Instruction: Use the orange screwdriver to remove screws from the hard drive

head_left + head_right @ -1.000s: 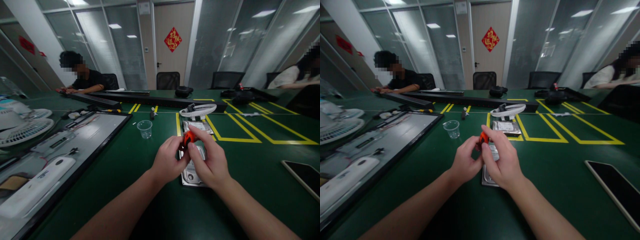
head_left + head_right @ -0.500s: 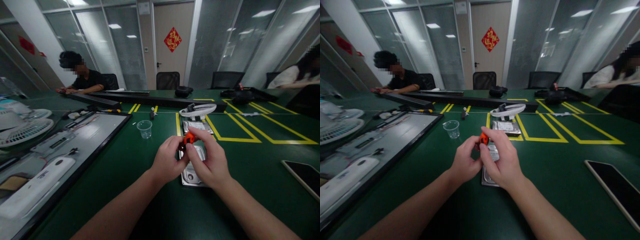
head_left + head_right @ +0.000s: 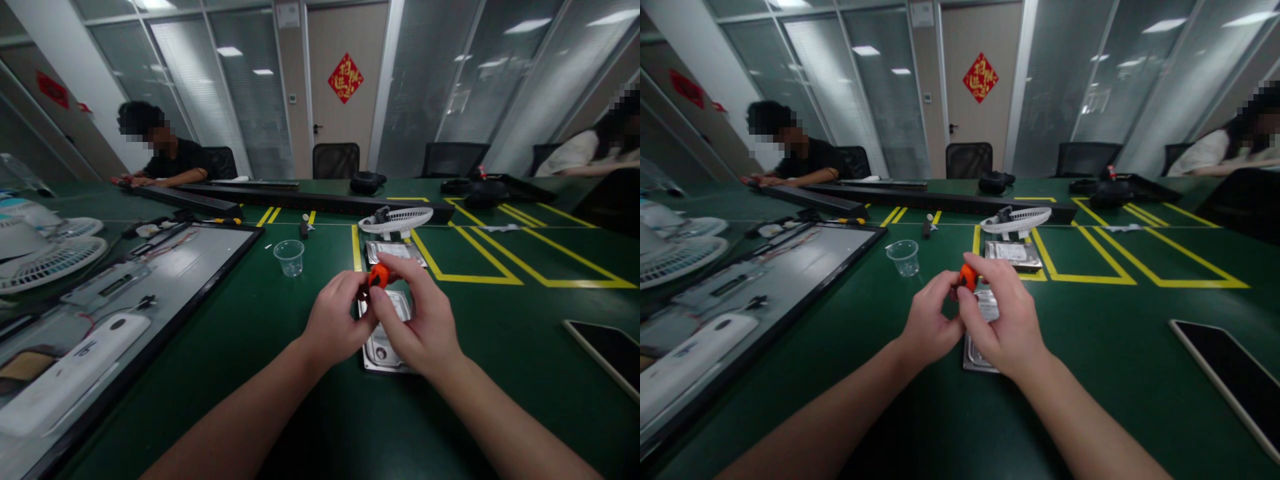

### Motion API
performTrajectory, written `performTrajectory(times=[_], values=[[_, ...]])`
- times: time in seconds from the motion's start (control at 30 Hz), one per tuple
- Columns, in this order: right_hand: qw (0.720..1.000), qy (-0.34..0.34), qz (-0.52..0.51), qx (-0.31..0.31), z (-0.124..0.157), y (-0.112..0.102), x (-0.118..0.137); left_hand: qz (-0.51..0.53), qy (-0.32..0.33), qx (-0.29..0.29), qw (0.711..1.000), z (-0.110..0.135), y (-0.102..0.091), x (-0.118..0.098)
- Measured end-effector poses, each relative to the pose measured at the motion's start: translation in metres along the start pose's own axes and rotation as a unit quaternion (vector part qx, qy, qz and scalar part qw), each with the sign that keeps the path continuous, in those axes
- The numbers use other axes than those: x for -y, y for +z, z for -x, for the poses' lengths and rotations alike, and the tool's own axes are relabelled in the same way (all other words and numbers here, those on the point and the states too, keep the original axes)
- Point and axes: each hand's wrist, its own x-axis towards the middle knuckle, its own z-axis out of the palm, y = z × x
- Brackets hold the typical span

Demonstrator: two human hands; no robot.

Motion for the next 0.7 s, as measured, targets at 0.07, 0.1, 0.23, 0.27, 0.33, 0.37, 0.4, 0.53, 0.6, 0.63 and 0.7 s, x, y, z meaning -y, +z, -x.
performTrajectory(times=[0.07, 0.1, 0.23, 0.27, 0.33, 0.37, 0.4, 0.53, 0.6, 0.63, 0.7], values=[[1.0, 0.001, -0.008, 0.013, 0.0008, 0.0001, 0.0002, -0.004, 0.001, 0.002, 1.0, -0.0006, -0.0005, -0.0012], [1.0, 0.003, -0.01, 0.017, 0.0012, 0.0002, 0.0002, -0.007, 0.001, 0.002, 1.0, -0.0008, -0.0007, -0.0018], [1.0, 0.008, 0.001, 0.004, 0.0014, 0.0008, -0.0002, -0.005, -0.005, -0.014, 1.0, -0.0003, -0.0002, -0.0023], [1.0, 0.008, 0.008, -0.004, 0.0011, 0.0009, -0.0003, -0.004, -0.008, -0.018, 1.0, 0.0, 0.0001, -0.002], [1.0, 0.005, 0.019, -0.016, 0.0002, 0.001, -0.0002, -0.003, -0.009, -0.017, 1.0, 0.0006, 0.0006, -0.001], [1.0, 0.004, 0.023, -0.02, -0.0003, 0.0009, -0.0001, -0.005, -0.008, -0.013, 1.0, 0.0007, 0.0008, -0.0005], [0.999, 0.004, 0.025, -0.022, -0.0006, 0.0007, 0.0002, -0.006, -0.006, -0.009, 1.0, 0.0008, 0.0009, 0.0], [1.0, 0.005, 0.011, -0.007, -0.0001, -0.0003, 0.0013, 0.0, 0.002, 0.003, 1.0, 0.0001, 0.0004, 0.0003], [1.0, 0.004, -0.004, 0.006, 0.0008, -0.0004, 0.0015, -0.001, 0.002, 0.005, 1.0, -0.0005, -0.0001, -0.0008], [1.0, 0.003, -0.009, 0.011, 0.0012, -0.0002, 0.0015, -0.003, 0.001, 0.005, 1.0, -0.0008, -0.0003, -0.0016], [1.0, 0.006, -0.012, 0.016, 0.0015, 0.0002, 0.0012, -0.01, 0.001, 0.001, 1.0, -0.0009, -0.0005, -0.003]])
